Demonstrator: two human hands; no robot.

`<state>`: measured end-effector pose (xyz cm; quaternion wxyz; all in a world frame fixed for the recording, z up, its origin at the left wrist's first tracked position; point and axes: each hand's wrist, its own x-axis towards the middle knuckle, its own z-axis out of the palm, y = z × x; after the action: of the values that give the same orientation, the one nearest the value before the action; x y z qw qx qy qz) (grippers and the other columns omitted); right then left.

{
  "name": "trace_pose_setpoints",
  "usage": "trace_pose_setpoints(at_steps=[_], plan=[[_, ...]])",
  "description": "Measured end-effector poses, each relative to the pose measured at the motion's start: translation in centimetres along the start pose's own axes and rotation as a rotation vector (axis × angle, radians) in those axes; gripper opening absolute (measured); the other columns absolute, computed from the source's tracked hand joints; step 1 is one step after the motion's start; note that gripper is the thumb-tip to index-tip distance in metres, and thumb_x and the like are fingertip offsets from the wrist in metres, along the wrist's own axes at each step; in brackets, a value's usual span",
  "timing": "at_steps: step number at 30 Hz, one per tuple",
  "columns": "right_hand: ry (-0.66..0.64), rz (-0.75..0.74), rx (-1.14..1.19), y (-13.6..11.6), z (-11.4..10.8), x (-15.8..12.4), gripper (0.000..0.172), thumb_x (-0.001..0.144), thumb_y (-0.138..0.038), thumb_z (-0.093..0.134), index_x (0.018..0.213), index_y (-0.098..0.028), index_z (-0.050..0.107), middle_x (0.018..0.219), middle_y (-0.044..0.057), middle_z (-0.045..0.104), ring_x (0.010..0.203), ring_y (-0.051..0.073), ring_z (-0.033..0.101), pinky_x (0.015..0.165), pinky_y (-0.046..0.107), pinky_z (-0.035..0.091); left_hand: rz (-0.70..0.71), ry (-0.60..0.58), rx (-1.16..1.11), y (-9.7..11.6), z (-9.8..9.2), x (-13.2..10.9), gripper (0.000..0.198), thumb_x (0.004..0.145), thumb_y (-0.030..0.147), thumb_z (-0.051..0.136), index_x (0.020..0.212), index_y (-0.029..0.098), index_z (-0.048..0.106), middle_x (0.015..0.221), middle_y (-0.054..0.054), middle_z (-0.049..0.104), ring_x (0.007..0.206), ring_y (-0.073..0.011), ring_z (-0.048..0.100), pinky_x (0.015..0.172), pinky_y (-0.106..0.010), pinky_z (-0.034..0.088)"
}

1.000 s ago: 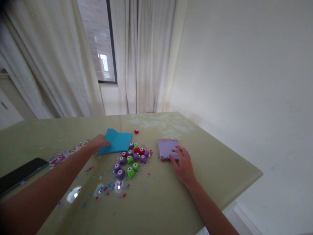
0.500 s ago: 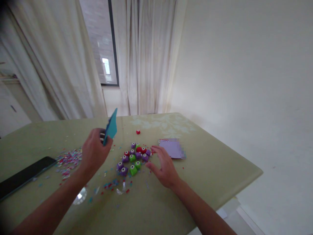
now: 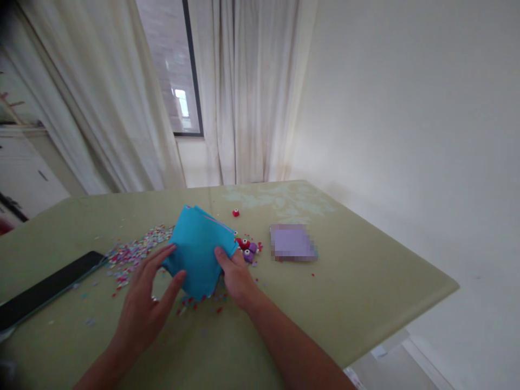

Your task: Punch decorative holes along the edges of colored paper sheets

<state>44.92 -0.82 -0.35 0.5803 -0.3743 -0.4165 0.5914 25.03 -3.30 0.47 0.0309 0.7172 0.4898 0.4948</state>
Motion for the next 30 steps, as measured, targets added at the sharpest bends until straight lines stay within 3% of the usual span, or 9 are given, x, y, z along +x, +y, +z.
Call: trace_pose_setpoints(at_steps=[2,5,8,11,16,19,22,30], plan=[[-0.010,0.029,0.048,-0.6,-0.1,-0.3,0.066,0.078,-0.067,0.086,0.131,-0.029,0.070,0.139,0.006,0.074,0.127,0.034,0.070,0.113,0.056,0.055,-0.210,0.040,-0.089,-0.7,-0.4,0.3,0.056,0.093,0.055,0.069,0.140,0.026,0.062,0.142,-0.013,0.067,0.129,-0.0366,0.064,0.108,-0.053,0.052],[0.004,0.046,-0.007,-1.3,0.0,-0.5,0.063,0.077,-0.064,0.088,0.126,-0.027,0.073,0.136,0.008,0.076,0.128,0.035,0.071,0.116,0.059,0.053,-0.519,0.005,-0.256,-0.8,-1.0,1.2,0.058,0.077,0.063,0.080,0.119,0.025,0.072,0.113,-0.008,0.078,0.097,-0.0328,0.074,0.081,-0.043,0.062],[0.037,0.068,-0.087,-1.4,-0.1,-0.5,0.064,0.075,-0.063,0.090,0.124,-0.025,0.075,0.132,0.010,0.078,0.123,0.037,0.073,0.112,0.061,0.055,-0.676,0.021,-0.327,-0.3,-1.5,1.8,0.056,0.065,0.066,0.085,0.101,0.025,0.075,0.087,-0.003,0.078,0.073,-0.0286,0.071,0.063,-0.037,0.060],[0.096,0.076,-0.159,-1.3,-0.2,-0.5,0.067,0.073,-0.067,0.090,0.122,-0.025,0.075,0.128,0.011,0.079,0.121,0.038,0.074,0.108,0.061,0.057,-0.736,0.017,-0.380,-0.1,-1.6,1.8,0.057,0.061,0.071,0.086,0.093,0.024,0.076,0.079,-0.002,0.077,0.066,-0.0265,0.068,0.058,-0.035,0.058],[0.094,0.052,-0.178,-1.3,0.1,-0.7,0.060,0.078,-0.070,0.085,0.119,-0.028,0.076,0.125,0.009,0.080,0.119,0.037,0.074,0.108,0.060,0.057,-0.847,0.033,-0.527,-1.4,-1.4,0.9,0.064,0.068,0.074,0.084,0.107,0.022,0.079,0.084,-0.002,0.078,0.068,-0.0225,0.068,0.059,-0.031,0.058],[0.091,0.052,-0.141,-1.5,0.4,-0.8,0.055,0.081,-0.070,0.082,0.117,-0.029,0.076,0.124,0.008,0.080,0.116,0.036,0.075,0.107,0.059,0.058,-0.912,0.041,-0.581,-1.9,-1.5,0.8,0.065,0.063,0.076,0.087,0.097,0.021,0.079,0.076,-0.001,0.074,0.063,-0.0195,0.064,0.056,-0.029,0.057],[0.127,0.067,-0.132,-1.7,0.4,-0.9,0.055,0.081,-0.071,0.081,0.115,-0.027,0.076,0.121,0.008,0.081,0.113,0.036,0.076,0.104,0.058,0.059,-0.958,0.074,-0.619,-1.8,-1.4,0.8,0.066,0.058,0.077,0.089,0.091,0.021,0.078,0.081,-0.002,0.076,0.066,-0.0191,0.065,0.060,-0.029,0.059],[0.099,0.053,-0.105,-2.1,0.7,-1.2,0.051,0.081,-0.062,0.085,0.117,-0.027,0.077,0.121,0.008,0.082,0.113,0.035,0.077,0.104,0.057,0.059,-0.867,0.058,-0.501,-1.3,-1.3,0.4,0.060,0.063,0.076,0.086,0.084,0.021,0.076,0.075,-0.001,0.071,0.059,-0.0175,0.059,0.052,-0.027,0.053]])
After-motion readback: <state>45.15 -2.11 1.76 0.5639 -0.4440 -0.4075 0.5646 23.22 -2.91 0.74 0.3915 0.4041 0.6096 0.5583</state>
